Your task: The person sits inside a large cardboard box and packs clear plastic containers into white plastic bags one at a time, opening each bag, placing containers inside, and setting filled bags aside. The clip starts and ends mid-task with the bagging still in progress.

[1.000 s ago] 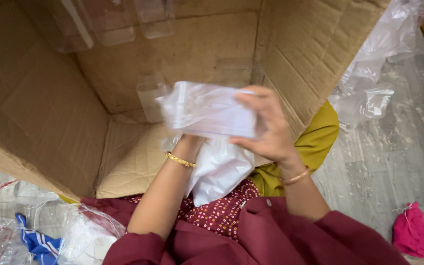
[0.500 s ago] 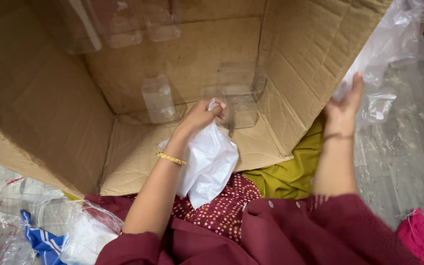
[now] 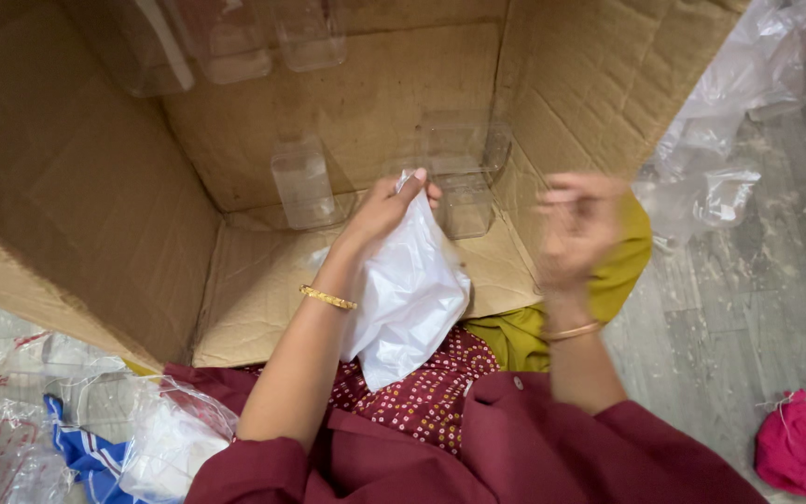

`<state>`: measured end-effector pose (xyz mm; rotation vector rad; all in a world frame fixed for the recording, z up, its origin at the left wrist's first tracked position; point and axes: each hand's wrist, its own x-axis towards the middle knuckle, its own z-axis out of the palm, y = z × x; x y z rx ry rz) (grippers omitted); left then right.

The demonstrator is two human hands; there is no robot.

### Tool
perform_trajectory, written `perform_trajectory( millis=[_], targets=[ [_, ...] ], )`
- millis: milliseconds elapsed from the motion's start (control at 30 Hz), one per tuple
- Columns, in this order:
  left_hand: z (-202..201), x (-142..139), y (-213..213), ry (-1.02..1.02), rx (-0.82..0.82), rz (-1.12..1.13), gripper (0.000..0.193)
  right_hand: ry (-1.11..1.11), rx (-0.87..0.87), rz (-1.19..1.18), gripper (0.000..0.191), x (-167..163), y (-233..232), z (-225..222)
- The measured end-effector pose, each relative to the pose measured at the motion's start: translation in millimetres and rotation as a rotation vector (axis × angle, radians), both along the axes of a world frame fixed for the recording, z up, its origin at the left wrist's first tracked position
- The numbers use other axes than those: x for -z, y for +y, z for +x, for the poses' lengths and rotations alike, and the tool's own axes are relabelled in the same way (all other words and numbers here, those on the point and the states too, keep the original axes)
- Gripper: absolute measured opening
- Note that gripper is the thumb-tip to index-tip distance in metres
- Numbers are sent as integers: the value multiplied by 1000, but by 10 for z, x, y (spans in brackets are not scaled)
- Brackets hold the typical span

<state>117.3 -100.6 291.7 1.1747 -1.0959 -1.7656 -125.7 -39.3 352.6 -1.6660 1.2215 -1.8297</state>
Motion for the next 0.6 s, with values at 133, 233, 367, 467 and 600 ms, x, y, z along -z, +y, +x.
perform_trajectory(
  millis=[133, 233, 367, 467, 600],
  targets=[
    [-30, -137, 14, 75, -22, -39, 47, -54, -424, 799, 43, 186, -58, 445],
    [30, -218, 78, 90, -48, -55, 44, -252, -426, 761, 16, 429, -129, 518],
    [92, -192, 175, -1, 45, -225, 27, -246, -320, 808, 12, 609, -132, 428],
    [5, -49, 181, 12, -30, -349, 17, -59, -270, 742, 11, 569, -94, 394],
    [-81, 161, 156, 27, -94, -202, 20, 241, -143, 626, 11, 472, -69, 443]
  ],
)
